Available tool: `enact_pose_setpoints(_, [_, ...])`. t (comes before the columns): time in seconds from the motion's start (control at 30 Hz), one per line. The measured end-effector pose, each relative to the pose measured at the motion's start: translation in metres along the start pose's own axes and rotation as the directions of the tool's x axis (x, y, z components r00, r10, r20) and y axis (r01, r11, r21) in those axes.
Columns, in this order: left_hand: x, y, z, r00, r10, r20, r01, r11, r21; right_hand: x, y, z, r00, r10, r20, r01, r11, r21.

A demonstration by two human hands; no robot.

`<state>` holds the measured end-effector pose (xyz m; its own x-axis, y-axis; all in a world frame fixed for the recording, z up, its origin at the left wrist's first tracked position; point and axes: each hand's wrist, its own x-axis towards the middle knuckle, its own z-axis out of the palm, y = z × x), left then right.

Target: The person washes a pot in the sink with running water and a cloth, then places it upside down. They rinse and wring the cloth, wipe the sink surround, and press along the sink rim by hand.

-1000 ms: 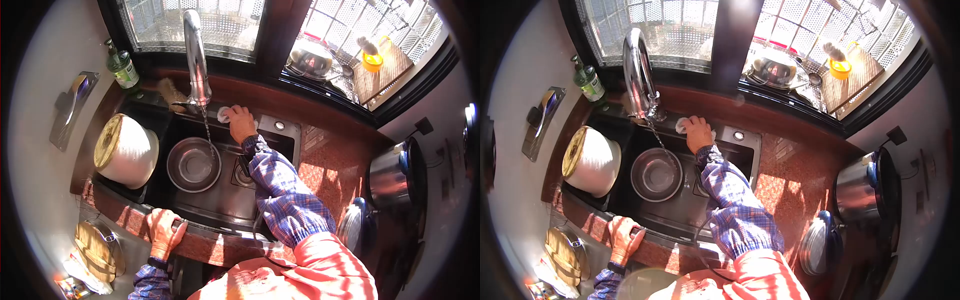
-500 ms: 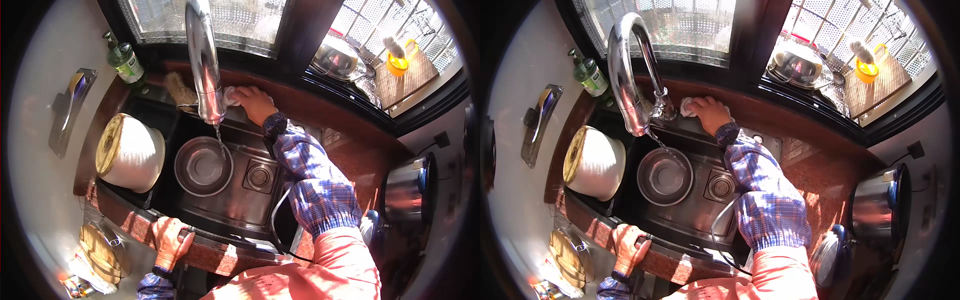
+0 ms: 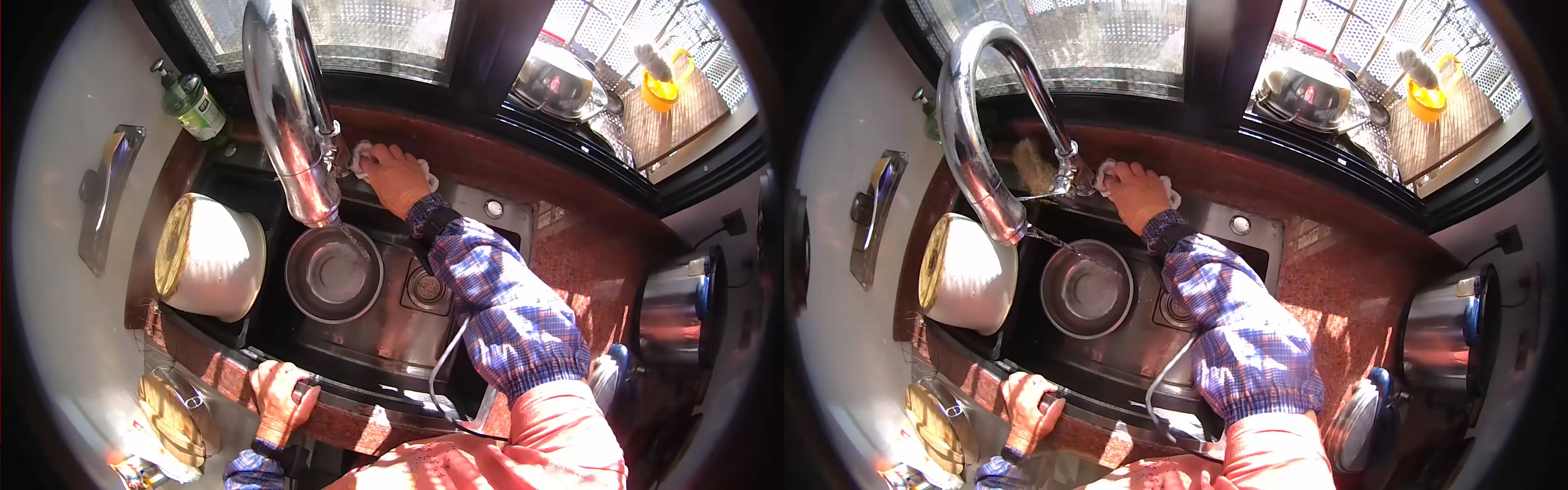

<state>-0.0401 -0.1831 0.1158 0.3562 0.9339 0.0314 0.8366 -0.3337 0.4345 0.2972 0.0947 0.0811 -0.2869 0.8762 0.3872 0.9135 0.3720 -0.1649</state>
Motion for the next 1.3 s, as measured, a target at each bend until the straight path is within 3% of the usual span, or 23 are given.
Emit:
enact_pose_setpoints(0.17, [0.001, 0.002, -0.002, 1.000, 0.004, -0.020, -0.004, 1.000, -0.008, -0.051, 0.030, -0.037, 0.998, -0.018, 0.063, 0.016, 0.999, 0.040])
enact_pose_setpoints(0.23, [0.001, 0.002, -0.003, 1.000, -0.012, -0.018, 0.012, 1.000, -0.009, -0.059, 0.030, -0.045, 0.988, 0.106, 0.116, -0.113, 0.992, 0.053])
enact_pose_setpoints(0.3, [0.001, 0.003, -0.002, 1.000, 0.000, -0.006, 0.000, 1.000, 0.018, -0.050, 0.016, -0.035, 0.990, 0.131, 0.060, -0.134, 0.990, 0.054])
enact_pose_setpoints(0.4, [-0.003, 0.000, 0.002, 1.000, 0.000, 0.000, 0.000, 1.000, 0.019, -0.029, -0.018, -0.019, 0.995, 0.049, -0.084, -0.046, 0.998, 0.039])
enact_pose_setpoints(0.5, [0.000, 0.002, -0.001, 0.999, 0.030, -0.035, -0.029, 0.999, 0.028, -0.021, -0.020, -0.006, 0.978, 0.043, -0.205, -0.017, 0.992, 0.126])
enact_pose_setpoints(0.57, [0.000, 0.002, 0.000, 0.999, 0.030, -0.041, -0.029, 0.999, 0.022, -0.030, 0.004, -0.014, 0.999, -0.010, -0.050, 0.012, 0.999, 0.046])
enact_pose_setpoints(0.7, [-0.001, -0.001, 0.002, 1.000, -0.016, -0.018, 0.016, 1.000, 0.010, -0.042, 0.049, -0.057, 0.962, 0.133, -0.238, -0.193, 0.948, -0.252])
enact_pose_setpoints(0.77, [0.002, 0.005, -0.002, 1.000, -0.014, -0.019, 0.014, 0.999, 0.037, -0.031, 0.046, -0.067, 0.895, 0.021, -0.445, -0.151, 0.954, -0.258])
enact_pose_setpoints(0.8, [0.001, 0.004, -0.001, 1.000, -0.017, -0.014, 0.018, 0.999, 0.040, -0.022, 0.046, -0.059, 0.898, 0.016, -0.440, -0.142, 0.957, -0.255])
enact_pose_setpoints(0.87, [0.001, 0.004, -0.002, 1.000, -0.018, -0.010, 0.019, 0.999, 0.037, 0.001, 0.038, -0.035, 0.984, 0.112, -0.142, -0.122, 0.990, -0.067])
enact_pose_setpoints(1.0, [0.000, 0.002, -0.001, 1.000, -0.023, -0.017, 0.024, 0.999, 0.045, 0.038, 0.015, -0.011, 0.978, 0.210, -0.012, -0.210, 0.974, -0.084])
enact_pose_setpoints(1.1, [-0.001, -0.001, -0.001, 0.999, -0.040, -0.005, 0.041, 0.998, 0.045, 0.052, 0.005, -0.025, 0.910, 0.312, 0.271, -0.286, 0.949, -0.132])
enact_pose_setpoints(1.13, [-0.002, -0.001, 0.000, 0.999, -0.034, -0.014, 0.034, 0.999, 0.036, 0.054, 0.024, 0.008, 0.937, 0.298, 0.182, -0.296, 0.954, -0.039])
enact_pose_setpoints(1.2, [-0.001, -0.002, -0.002, 0.999, -0.032, -0.009, 0.032, 0.999, 0.027, 0.048, 0.028, 0.006, 0.945, 0.265, 0.193, -0.268, 0.963, -0.009])
enact_pose_setpoints(1.27, [-0.001, -0.003, -0.001, 0.999, -0.031, -0.013, 0.031, 0.999, 0.016, 0.045, 0.025, -0.010, 0.943, 0.233, 0.237, -0.225, 0.972, -0.060])
enact_pose_setpoints(1.3, [-0.001, -0.004, -0.001, 1.000, -0.022, -0.015, 0.022, 1.000, 0.013, 0.045, 0.021, -0.028, 0.916, 0.219, 0.337, -0.160, 0.968, -0.192])
